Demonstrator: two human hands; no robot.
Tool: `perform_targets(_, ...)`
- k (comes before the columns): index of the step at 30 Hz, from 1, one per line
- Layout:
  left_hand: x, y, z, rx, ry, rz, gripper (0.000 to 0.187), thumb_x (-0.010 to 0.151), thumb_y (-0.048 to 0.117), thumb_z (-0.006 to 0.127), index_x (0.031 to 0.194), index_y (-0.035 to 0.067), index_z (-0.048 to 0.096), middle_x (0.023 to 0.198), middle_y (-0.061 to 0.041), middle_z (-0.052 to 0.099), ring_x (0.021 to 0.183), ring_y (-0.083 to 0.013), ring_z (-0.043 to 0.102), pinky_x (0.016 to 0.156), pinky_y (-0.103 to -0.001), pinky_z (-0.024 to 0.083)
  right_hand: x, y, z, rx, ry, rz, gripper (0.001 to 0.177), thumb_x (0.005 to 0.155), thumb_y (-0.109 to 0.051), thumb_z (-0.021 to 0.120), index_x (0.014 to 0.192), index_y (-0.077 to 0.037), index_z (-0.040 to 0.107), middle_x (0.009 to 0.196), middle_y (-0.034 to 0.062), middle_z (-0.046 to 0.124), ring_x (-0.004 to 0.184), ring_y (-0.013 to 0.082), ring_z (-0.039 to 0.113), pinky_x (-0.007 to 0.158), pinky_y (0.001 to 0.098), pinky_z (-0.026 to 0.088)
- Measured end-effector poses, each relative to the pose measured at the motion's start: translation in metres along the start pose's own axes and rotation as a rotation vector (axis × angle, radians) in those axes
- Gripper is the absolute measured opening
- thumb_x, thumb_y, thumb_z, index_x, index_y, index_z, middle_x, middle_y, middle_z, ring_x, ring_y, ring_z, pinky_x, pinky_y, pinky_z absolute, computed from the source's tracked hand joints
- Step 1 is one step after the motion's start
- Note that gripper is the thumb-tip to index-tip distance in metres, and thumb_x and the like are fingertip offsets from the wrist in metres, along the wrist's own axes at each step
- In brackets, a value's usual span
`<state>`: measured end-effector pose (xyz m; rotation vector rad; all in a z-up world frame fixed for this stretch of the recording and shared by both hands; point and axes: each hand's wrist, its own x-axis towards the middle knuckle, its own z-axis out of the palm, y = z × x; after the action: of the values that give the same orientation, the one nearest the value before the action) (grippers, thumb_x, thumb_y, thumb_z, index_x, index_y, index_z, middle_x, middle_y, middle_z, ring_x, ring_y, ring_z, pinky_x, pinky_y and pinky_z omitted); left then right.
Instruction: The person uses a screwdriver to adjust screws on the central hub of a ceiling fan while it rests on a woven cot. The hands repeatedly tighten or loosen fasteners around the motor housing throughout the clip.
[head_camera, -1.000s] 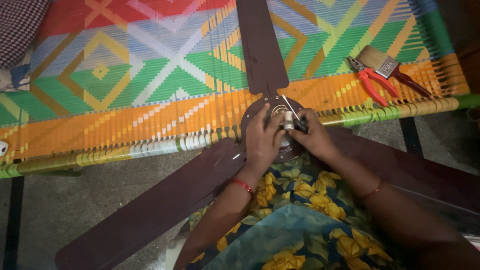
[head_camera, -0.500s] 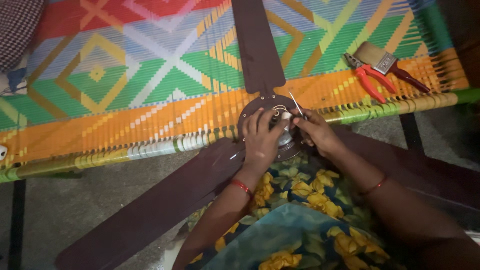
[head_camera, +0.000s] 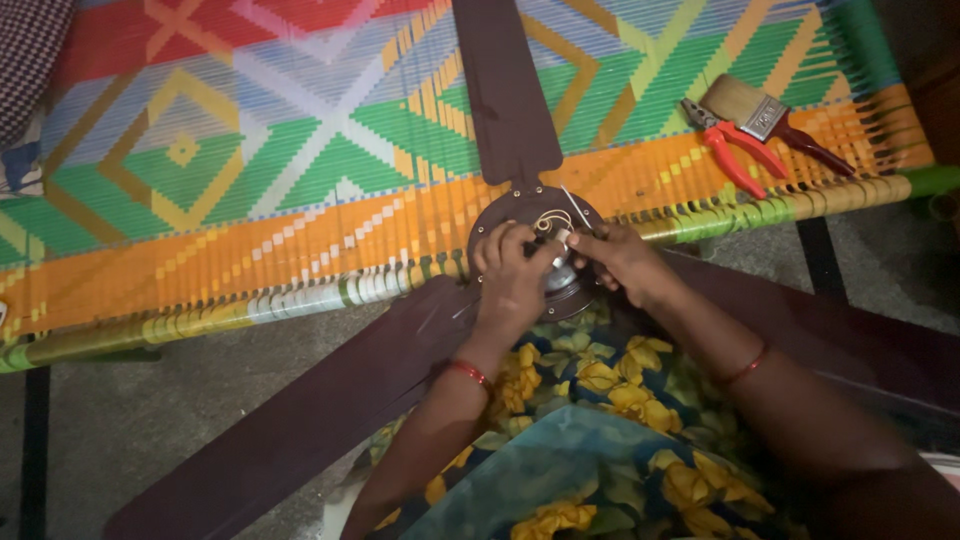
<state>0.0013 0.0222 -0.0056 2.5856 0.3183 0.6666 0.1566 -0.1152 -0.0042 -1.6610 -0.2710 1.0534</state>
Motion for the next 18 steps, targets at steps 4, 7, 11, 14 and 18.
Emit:
perform_targets(4,0.001,0.0,-0.007,-0.032,0.008,0.04,0.031,0.09,0.015,0.07,0.12,0.019,0.068,0.13,-0.014,0.046,0.139,-0.0369,0.037,0.115,-0.056,0.025,-0.001,-0.001,0.004,0.056,-0.018,0.061,0.036,0.089,-0.036,0.076,0.088,-0.003,0.063,0.066,0.0024,0.058,0.04,0.0078,0.041,0.034,0.0248,0.031)
perform_targets(7,0.001,0.003,-0.009,-0.04,0.018,0.046,0.045,0.083,0.031,0.078,0.122,0.013,0.063,0.129,-0.017,0.046,0.131,-0.0387,0.037,0.108,-0.058,0.025,-0.003,-0.003,0.008,0.024,-0.018,0.095,0.039,0.092,-0.039,0.075,0.085,-0.004,0.06,0.064,0.0022,0.055,0.04,0.0075,0.04,0.035,0.0241,0.031)
perform_targets(11,-0.004,0.007,-0.004,0.13,0.082,0.046,0.046,0.086,0.032,0.079,0.126,0.016,0.064,0.129,-0.009,0.053,0.125,-0.0306,0.046,0.105,-0.052,0.032,-0.003,-0.003,0.012,-0.046,-0.022,0.096,0.038,0.092,-0.039,0.072,0.087,-0.004,0.059,0.066,0.0015,0.058,0.041,0.0071,0.04,0.035,0.0237,0.031)
perform_targets(14,-0.005,0.006,0.001,0.176,0.133,0.067,0.043,0.089,0.03,0.079,0.126,0.015,0.065,0.124,-0.006,0.059,0.116,-0.0267,0.053,0.1,-0.047,0.038,-0.002,0.001,0.015,0.009,-0.025,0.047,0.035,0.09,-0.037,0.073,0.09,-0.004,0.061,0.069,0.0009,0.06,0.041,0.0073,0.04,0.035,0.0242,0.03)
perform_targets(18,-0.007,0.005,0.005,0.135,0.239,0.083,0.034,0.089,0.024,0.079,0.118,0.013,0.065,0.115,-0.005,0.063,0.108,-0.0254,0.059,0.095,-0.044,0.044,-0.003,0.007,0.017,0.0,-0.033,0.023,0.035,0.091,-0.037,0.073,0.091,-0.003,0.063,0.072,0.0002,0.062,0.043,0.0062,0.043,0.036,0.0235,0.031)
